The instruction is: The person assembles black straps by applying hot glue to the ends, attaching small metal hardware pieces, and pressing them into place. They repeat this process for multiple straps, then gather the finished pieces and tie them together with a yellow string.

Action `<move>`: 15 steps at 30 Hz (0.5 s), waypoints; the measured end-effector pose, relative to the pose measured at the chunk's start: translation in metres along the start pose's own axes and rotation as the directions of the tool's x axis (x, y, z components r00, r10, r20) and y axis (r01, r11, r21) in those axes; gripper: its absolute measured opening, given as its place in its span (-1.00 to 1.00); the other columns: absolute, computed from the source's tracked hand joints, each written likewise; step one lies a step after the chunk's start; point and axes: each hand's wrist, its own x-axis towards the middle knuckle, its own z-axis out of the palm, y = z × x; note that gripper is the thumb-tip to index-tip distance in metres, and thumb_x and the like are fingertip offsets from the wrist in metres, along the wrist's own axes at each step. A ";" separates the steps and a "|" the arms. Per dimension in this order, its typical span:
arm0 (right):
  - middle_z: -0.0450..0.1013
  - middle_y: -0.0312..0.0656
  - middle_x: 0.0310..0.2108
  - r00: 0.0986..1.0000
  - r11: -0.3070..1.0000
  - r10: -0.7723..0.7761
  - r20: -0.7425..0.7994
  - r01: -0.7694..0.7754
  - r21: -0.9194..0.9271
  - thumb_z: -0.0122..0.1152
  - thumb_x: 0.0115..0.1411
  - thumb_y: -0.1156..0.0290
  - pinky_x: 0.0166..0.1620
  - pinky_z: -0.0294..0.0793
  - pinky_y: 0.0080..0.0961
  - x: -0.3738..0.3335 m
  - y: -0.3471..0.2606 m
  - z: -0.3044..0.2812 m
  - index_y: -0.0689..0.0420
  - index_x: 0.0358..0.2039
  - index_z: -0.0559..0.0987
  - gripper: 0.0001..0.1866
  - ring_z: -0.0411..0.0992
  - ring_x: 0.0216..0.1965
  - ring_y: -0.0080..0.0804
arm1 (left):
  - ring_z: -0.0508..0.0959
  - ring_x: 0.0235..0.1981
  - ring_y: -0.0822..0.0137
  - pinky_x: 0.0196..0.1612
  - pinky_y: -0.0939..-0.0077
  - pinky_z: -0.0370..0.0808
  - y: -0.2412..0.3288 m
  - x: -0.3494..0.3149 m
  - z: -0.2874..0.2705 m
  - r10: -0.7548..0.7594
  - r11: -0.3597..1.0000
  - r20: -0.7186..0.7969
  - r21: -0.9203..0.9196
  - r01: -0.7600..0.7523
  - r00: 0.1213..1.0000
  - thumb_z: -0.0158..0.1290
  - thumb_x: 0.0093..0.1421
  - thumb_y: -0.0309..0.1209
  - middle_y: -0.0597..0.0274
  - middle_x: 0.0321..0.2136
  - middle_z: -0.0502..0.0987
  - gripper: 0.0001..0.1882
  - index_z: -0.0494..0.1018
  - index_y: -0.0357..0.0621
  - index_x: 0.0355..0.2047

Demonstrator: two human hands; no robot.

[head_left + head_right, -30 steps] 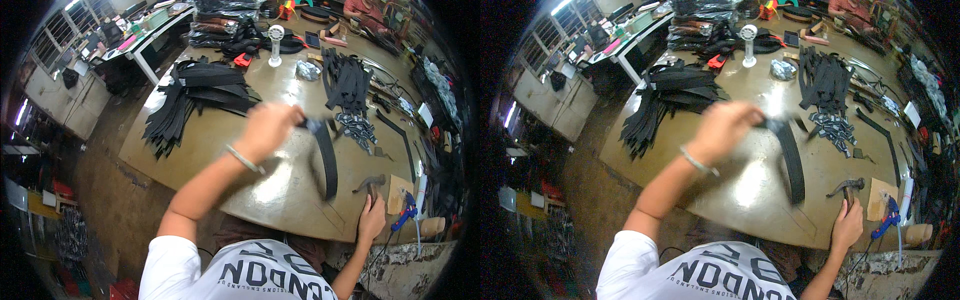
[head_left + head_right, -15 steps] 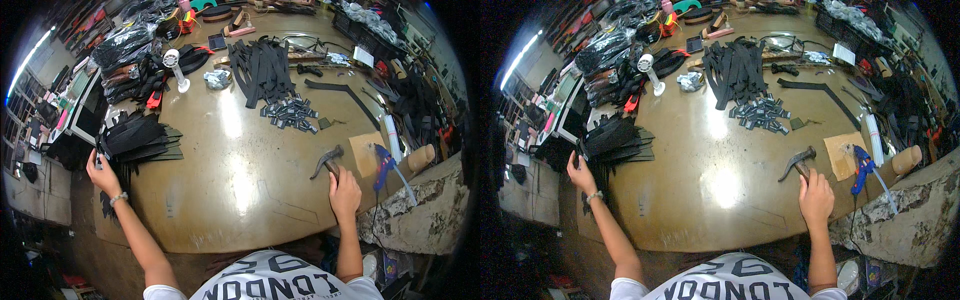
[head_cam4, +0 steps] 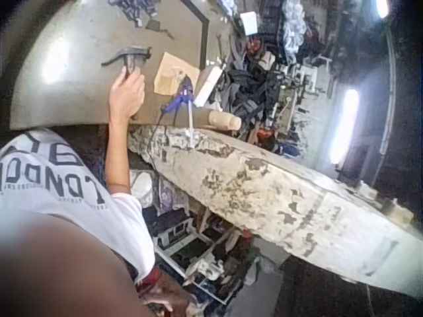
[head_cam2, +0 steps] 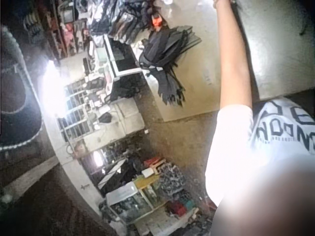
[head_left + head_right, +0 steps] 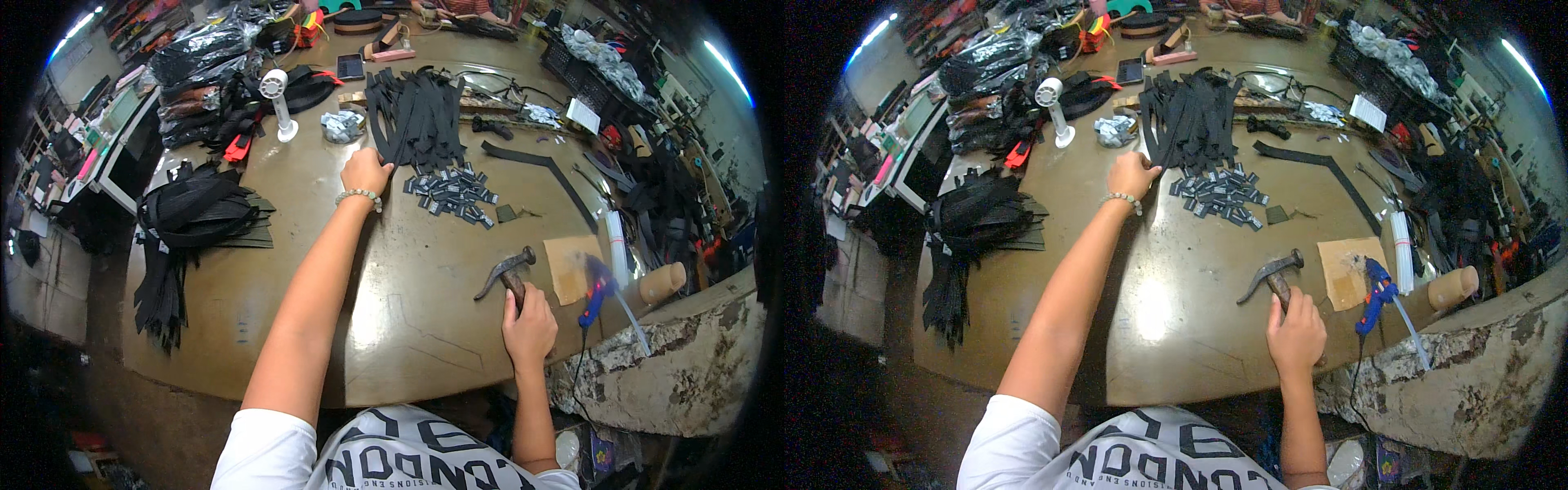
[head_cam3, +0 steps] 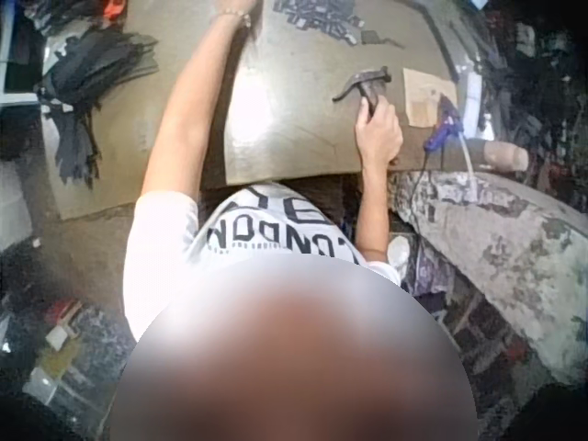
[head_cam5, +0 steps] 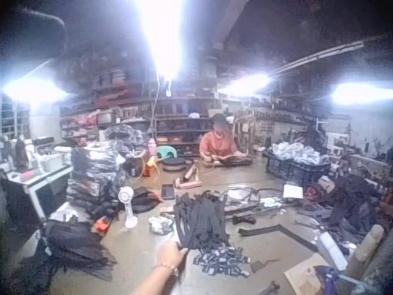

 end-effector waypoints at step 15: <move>0.41 -0.13 -0.32 0.999 0.998 0.016 0.048 -0.013 -0.056 0.13 0.25 0.13 -0.25 0.47 -0.31 -0.002 0.001 -0.006 0.13 -0.09 0.48 -0.64 0.46 -0.29 -0.20 | 0.11 -0.76 0.68 -0.74 0.72 0.01 -0.003 -0.057 -0.059 -0.123 0.127 0.408 -0.897 0.422 0.905 0.12 0.27 -0.24 0.47 -0.67 0.34 -0.79 0.47 -0.14 -0.34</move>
